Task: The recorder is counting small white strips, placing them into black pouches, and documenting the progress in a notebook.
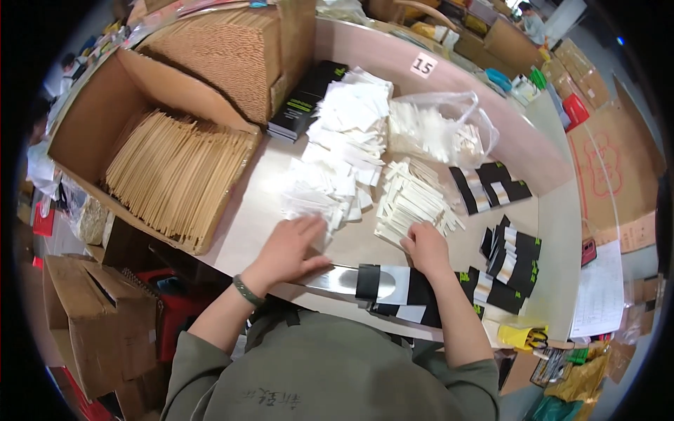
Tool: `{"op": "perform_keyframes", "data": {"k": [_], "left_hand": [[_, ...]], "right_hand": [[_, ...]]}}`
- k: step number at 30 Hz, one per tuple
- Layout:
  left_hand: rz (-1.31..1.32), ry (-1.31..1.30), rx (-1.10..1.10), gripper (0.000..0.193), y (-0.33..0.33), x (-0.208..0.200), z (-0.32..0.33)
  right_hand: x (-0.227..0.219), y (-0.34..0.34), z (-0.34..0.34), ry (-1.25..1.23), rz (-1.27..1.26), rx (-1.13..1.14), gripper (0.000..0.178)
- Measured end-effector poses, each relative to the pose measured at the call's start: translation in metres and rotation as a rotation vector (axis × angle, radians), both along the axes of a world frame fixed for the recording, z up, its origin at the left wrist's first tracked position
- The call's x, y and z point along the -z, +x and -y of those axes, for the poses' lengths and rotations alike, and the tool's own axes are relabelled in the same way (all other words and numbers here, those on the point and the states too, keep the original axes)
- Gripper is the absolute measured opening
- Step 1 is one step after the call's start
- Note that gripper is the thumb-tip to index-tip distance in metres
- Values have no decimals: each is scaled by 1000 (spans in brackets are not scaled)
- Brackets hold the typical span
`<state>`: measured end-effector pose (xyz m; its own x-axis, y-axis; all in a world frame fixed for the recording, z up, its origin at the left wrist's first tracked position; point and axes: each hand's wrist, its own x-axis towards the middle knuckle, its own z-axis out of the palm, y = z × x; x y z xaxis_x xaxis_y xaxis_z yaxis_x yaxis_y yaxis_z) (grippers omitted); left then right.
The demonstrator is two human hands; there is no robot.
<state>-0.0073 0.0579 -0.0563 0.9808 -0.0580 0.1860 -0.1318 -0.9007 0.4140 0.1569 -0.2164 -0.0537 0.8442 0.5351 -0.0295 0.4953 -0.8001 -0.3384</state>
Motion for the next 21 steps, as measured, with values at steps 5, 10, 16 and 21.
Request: {"op": "perform_keyframes", "data": {"k": [5, 10, 16, 21], "left_hand": [[46, -64, -102, 60, -25, -15, -18], [248, 119, -759, 26, -57, -39, -123], [-101, 200, -779, 20, -66, -14, -187], [-221, 208, -678, 12, -75, -16, -176]], "right_hand": [[-9, -8, 7, -55, -53, -52, 17], [-26, -18, -26, 46, 94, -224, 14], [16, -49, -140, -55, -51, -578, 13], [9, -54, -141, -186, -19, -586, 10]]}}
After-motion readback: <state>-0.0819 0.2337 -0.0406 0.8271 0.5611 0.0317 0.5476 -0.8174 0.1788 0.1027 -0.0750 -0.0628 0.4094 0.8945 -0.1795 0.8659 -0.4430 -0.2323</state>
